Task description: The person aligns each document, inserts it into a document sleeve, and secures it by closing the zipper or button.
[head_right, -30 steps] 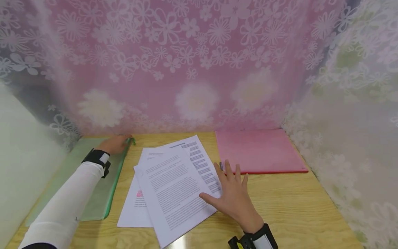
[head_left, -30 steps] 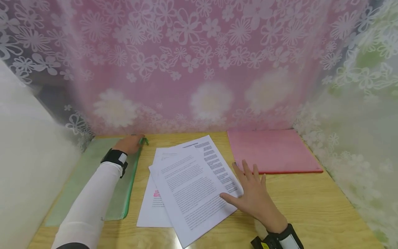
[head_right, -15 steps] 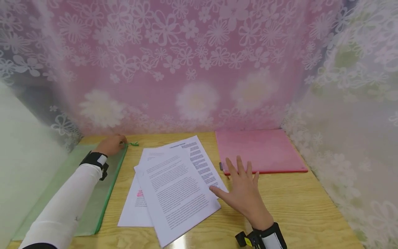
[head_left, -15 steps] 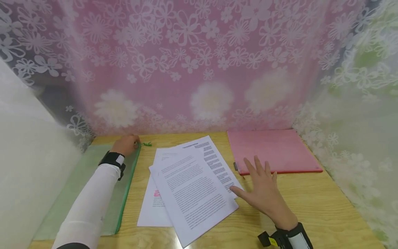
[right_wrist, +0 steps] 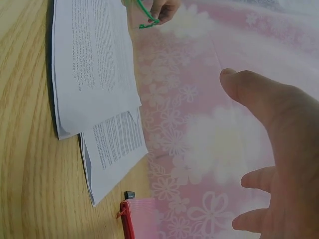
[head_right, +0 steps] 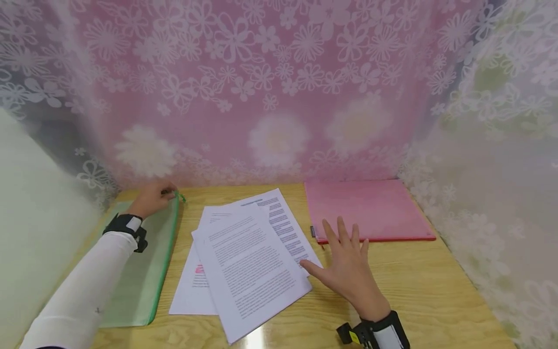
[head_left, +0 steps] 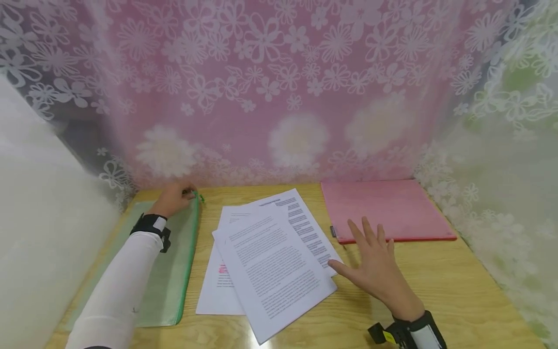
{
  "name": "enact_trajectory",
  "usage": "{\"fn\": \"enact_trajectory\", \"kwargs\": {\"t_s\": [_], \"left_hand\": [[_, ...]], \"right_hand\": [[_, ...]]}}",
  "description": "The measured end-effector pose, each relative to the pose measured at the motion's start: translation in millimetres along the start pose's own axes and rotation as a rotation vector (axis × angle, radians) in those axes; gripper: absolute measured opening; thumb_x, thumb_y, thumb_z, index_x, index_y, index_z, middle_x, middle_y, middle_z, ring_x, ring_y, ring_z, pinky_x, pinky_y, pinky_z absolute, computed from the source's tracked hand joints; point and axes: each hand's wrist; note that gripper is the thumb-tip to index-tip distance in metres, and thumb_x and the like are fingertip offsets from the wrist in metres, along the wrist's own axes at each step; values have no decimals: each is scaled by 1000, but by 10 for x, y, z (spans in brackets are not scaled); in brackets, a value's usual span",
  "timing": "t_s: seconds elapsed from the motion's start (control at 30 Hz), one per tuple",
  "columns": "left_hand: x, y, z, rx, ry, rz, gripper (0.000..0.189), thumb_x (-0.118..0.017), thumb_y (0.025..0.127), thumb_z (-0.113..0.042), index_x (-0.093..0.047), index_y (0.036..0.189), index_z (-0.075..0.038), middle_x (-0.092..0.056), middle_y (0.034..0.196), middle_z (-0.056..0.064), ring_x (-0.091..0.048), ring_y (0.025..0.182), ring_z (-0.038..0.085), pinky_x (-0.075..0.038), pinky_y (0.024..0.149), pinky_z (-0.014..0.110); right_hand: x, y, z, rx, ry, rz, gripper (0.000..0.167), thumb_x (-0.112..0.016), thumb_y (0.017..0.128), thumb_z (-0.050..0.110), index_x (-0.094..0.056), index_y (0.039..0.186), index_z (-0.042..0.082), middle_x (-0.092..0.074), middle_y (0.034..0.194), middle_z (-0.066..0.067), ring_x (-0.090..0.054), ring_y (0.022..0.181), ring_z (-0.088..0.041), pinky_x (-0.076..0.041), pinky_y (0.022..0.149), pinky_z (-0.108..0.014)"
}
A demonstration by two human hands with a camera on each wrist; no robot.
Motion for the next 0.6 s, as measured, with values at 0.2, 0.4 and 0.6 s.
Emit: {"fn": "enact_trajectory", "kwargs": {"t_s": [0.2, 0.4, 0.6], "left_hand": [[-4, -38, -39, -39, -33, -45, 28, -62, 101, -10, -71, 124, 4, -70, 120, 23, -68, 106, 41, -56, 84, 55], [-7, -72, -128, -33, -94, -29, 28, -65, 100, -12, -72, 123, 3, -71, 121, 25, -68, 107, 42, -57, 87, 55], [-23, -28, -287, -48, -113, -2, 26, -67, 99, -12, -73, 121, 1, -72, 120, 22, -69, 107, 39, -56, 89, 54]], "right_hand": [[-5, 13, -4, 8, -6, -3, 109, -69, 83, 71, -22, 165, 19, -10, 171, -24, -2, 149, -65, -9, 104, -88], [6, 19, -15, 12, -14, -2, 109, -69, 83, 72, -22, 165, 18, -10, 170, -25, -3, 149, -65, -10, 104, -88], [27, 1, -48, 2, -9, 9, 110, -69, 84, 72, -18, 166, 19, -9, 171, -25, -1, 149, -65, -9, 105, -87]]}}
Point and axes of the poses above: each hand's wrist, its own y-axis towards the middle knuckle, its own x-axis out of the back of the hand, z = x × y
